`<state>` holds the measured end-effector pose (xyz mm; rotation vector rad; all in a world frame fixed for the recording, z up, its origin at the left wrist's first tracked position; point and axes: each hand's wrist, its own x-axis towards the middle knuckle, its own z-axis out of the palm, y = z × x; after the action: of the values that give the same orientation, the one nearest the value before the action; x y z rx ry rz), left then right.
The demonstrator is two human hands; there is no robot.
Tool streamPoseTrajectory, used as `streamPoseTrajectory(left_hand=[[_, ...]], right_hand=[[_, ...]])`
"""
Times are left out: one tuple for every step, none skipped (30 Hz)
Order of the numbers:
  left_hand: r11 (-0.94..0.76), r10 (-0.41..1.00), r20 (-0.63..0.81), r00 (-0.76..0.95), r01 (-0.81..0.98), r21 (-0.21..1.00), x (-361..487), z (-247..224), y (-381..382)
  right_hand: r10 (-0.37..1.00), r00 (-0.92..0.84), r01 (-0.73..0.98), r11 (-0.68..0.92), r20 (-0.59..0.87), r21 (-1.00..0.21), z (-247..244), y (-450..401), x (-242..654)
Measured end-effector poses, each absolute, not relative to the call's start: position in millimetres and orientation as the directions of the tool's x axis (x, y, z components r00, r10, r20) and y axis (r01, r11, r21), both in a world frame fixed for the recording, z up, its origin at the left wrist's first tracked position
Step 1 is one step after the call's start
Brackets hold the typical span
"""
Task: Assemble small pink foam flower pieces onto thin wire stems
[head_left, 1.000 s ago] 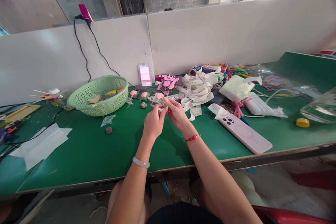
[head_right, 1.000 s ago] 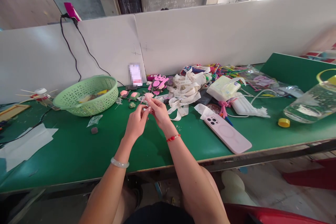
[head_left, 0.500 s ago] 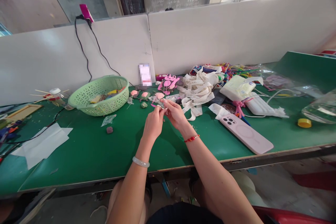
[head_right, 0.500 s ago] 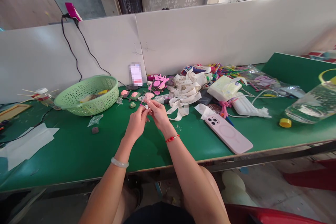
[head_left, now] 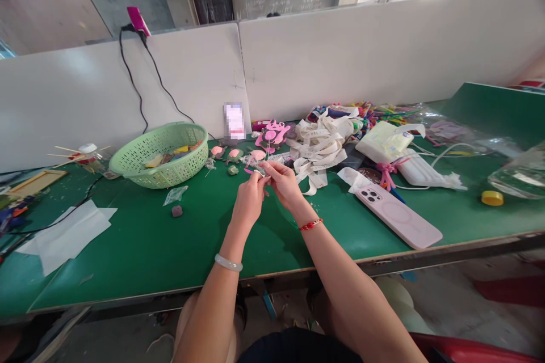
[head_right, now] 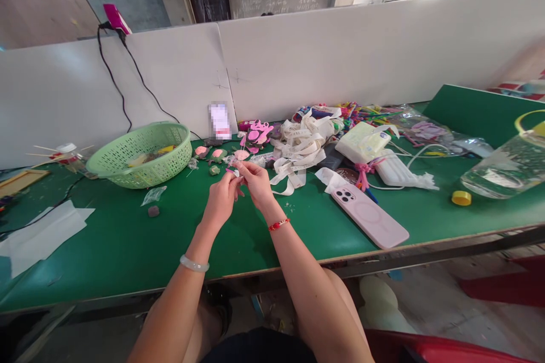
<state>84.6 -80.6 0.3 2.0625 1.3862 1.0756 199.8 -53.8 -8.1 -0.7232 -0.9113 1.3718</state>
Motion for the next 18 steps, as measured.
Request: streamPoseTrajectory(left_hand=[[-0.410, 0.910, 0.363, 0.201, 0.577, 0.707, 84.2, 0.3, -80.4], [-0.411, 0.909, 0.363, 0.204, 0.579, 0.704, 83.8, 0.4, -80.3], [-0.410, 0.910, 0.360, 0.206, 0.585, 0.700, 83.4, 0.4, -80.2], [-0.408, 0.910, 0.357, 0.208, 0.596, 0.691, 83.0, 0.4, -80.2], [-0.407, 0.911, 0.355, 0.211, 0.610, 0.680, 82.7, 0.2, -80.2], [-0.408, 0.910, 0.353, 0.218, 0.622, 0.668, 82.5, -0.1, -80.3], [-0.412, 0.908, 0.352, 0.226, 0.629, 0.659, 82.4, -0.5, -80.3], [-0.418, 0.906, 0.351, 0.235, 0.628, 0.657, 82.5, -1.1, -80.4], [-0.425, 0.903, 0.353, 0.244, 0.617, 0.663, 82.6, -1.7, -80.3], [-0.431, 0.901, 0.355, 0.248, 0.597, 0.677, 83.0, -2.3, -80.2], [-0.430, 0.902, 0.356, 0.244, 0.569, 0.701, 83.4, -2.8, -79.9], [-0.422, 0.906, 0.354, 0.232, 0.533, 0.733, 83.8, -3.0, -79.4], [-0.408, 0.913, 0.346, 0.217, 0.487, 0.772, 84.2, -3.1, -78.9], [-0.389, 0.921, 0.333, 0.202, 0.433, 0.813, 84.5, -3.0, -78.3], [-0.366, 0.930, 0.316, 0.188, 0.372, 0.853, 84.7, -2.6, -77.7], [-0.341, 0.938, 0.298, 0.178, 0.307, 0.889, 84.6, -2.2, -77.1], [-0.318, 0.944, 0.281, 0.174, 0.245, 0.916, 84.5, -1.8, -76.6], [-0.302, 0.947, 0.269, 0.177, 0.191, 0.934, 84.2, -1.4, -76.1]], right_hand=[[0.991, -0.010, -0.465, 0.112, 0.131, -0.878, -8.3, -53.7, 199.8], [0.989, 0.007, -0.435, 0.134, 0.145, -0.891, -8.2, -53.6, 199.8], [0.987, 0.025, -0.404, 0.157, 0.160, -0.901, -8.0, -53.5, 199.8], [0.984, 0.042, -0.374, 0.177, 0.175, -0.910, -7.6, -53.4, 199.6], [0.981, 0.054, -0.350, 0.195, 0.187, -0.916, -7.2, -53.4, 199.4], [0.978, 0.062, -0.332, 0.207, 0.197, -0.920, -6.9, -53.5, 199.0], [0.977, 0.064, -0.321, 0.214, 0.204, -0.923, -6.7, -53.6, 198.6], [0.976, 0.061, -0.314, 0.216, 0.207, -0.925, -6.5, -53.9, 198.1], [0.977, 0.055, -0.309, 0.213, 0.207, -0.927, -6.5, -54.3, 197.6], [0.978, 0.048, -0.307, 0.208, 0.203, -0.929, -6.6, -54.7, 197.1], [0.979, 0.043, -0.309, 0.201, 0.197, -0.930, -6.6, -55.0, 196.7], [0.981, 0.040, -0.318, 0.192, 0.189, -0.928, -6.6, -55.3, 196.6], [0.983, 0.037, -0.335, 0.182, 0.180, -0.925, -6.6, -55.4, 196.8], [0.984, 0.033, -0.355, 0.173, 0.172, -0.919, -6.4, -55.3, 197.4], [0.986, 0.029, -0.376, 0.166, 0.167, -0.912, -6.1, -55.1, 198.2], [0.986, 0.025, -0.392, 0.162, 0.166, -0.906, -5.7, -54.8, 199.3], [0.985, 0.021, -0.400, 0.163, 0.169, -0.902, -5.3, -54.6, 200.6], [0.984, 0.017, -0.400, 0.168, 0.176, -0.901, -4.8, -54.5, 201.9]])
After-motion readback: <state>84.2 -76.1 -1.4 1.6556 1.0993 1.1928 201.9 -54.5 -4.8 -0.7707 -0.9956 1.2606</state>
